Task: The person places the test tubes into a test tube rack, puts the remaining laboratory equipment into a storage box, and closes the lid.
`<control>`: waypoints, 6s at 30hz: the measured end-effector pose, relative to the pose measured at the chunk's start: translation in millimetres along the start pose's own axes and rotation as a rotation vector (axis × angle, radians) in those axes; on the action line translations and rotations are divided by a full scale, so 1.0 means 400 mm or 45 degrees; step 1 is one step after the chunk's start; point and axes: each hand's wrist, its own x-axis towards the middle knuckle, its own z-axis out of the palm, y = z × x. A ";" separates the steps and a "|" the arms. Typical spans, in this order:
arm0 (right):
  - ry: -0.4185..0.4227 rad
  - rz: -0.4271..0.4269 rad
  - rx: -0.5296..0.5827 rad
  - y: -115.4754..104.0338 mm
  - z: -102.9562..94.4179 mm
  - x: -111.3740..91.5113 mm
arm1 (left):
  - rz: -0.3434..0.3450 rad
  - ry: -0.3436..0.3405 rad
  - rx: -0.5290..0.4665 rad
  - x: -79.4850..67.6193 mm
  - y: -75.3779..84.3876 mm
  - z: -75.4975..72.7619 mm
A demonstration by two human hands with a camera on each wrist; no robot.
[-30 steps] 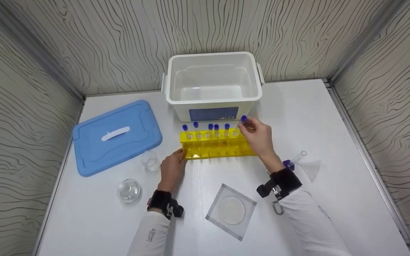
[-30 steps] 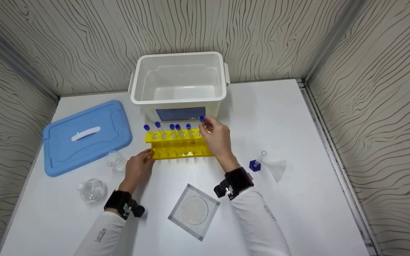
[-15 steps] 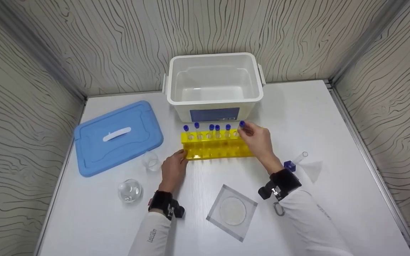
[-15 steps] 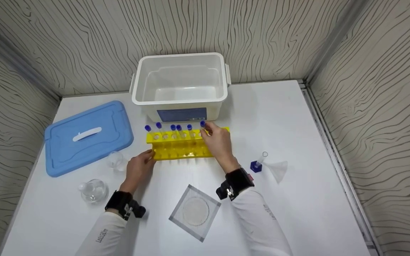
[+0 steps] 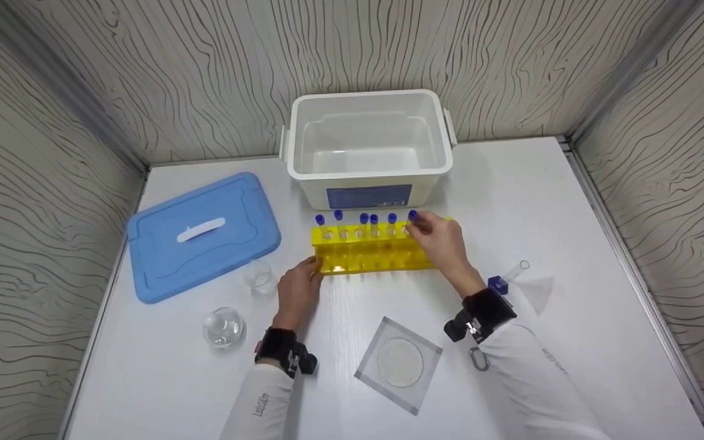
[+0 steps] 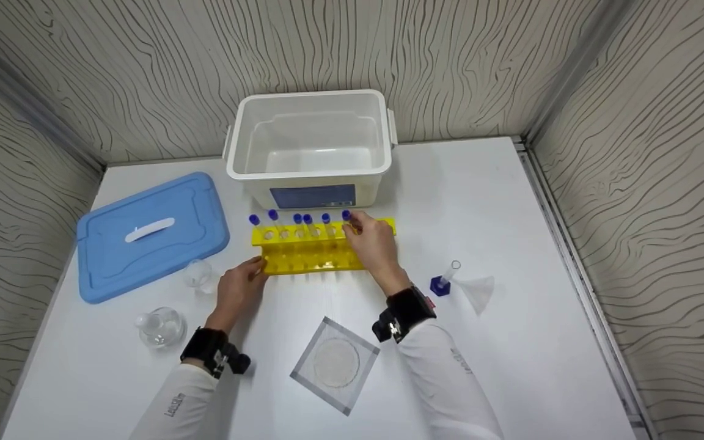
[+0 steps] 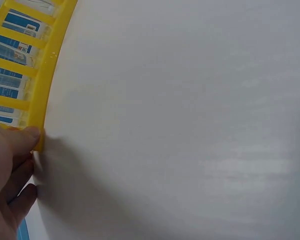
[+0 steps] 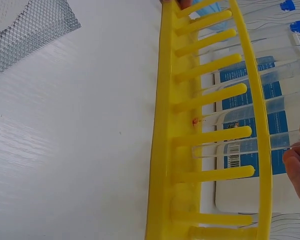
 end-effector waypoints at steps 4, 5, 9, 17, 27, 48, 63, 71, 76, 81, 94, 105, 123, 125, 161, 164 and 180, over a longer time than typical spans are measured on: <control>0.005 -0.009 -0.012 0.002 0.001 -0.002 | -0.011 -0.003 0.019 0.000 -0.001 0.004; 0.007 -0.008 -0.018 0.003 0.001 -0.003 | -0.016 -0.006 0.024 -0.001 -0.002 0.006; 0.007 0.012 -0.012 0.006 0.000 -0.010 | -0.019 -0.012 0.037 -0.001 -0.005 0.009; 0.034 0.017 0.035 0.013 -0.012 -0.038 | -0.043 -0.038 0.017 0.000 -0.003 0.010; 0.231 -0.077 0.032 0.039 -0.043 -0.083 | -0.073 -0.039 -0.005 0.000 0.008 0.001; 0.136 0.099 -0.179 0.142 -0.017 -0.111 | 0.011 -0.023 0.105 -0.002 0.028 0.007; 0.227 0.158 -0.288 0.162 -0.057 -0.097 | 0.161 0.008 0.205 0.001 0.094 0.056; 0.277 0.184 -0.316 0.150 -0.077 -0.107 | 0.235 0.015 0.150 0.006 0.135 0.089; 0.320 0.120 -0.346 0.136 -0.078 -0.115 | 0.215 -0.007 0.126 0.006 0.163 0.110; 0.337 0.043 -0.355 0.120 -0.062 -0.135 | 0.237 0.006 0.118 0.007 0.196 0.138; 0.298 -0.314 -0.472 0.070 0.009 -0.161 | 0.322 0.001 0.219 -0.004 0.274 0.187; 0.212 -0.423 -0.682 0.044 0.075 -0.140 | 0.336 -0.030 0.316 -0.016 0.279 0.202; 0.050 -0.205 -0.653 0.052 0.034 -0.099 | 0.387 -0.007 0.404 -0.011 0.301 0.217; 0.025 -0.177 -0.667 0.052 0.023 -0.091 | 0.389 -0.027 0.389 -0.012 0.300 0.216; -0.405 0.255 -0.675 0.150 -0.251 0.023 | 0.305 0.148 0.195 0.019 0.192 0.019; -0.400 0.301 -0.657 0.163 -0.270 0.021 | 0.287 0.219 0.142 0.028 0.188 -0.017; -0.380 0.321 -0.685 0.163 -0.276 0.021 | 0.281 0.717 -0.182 0.133 0.171 -0.247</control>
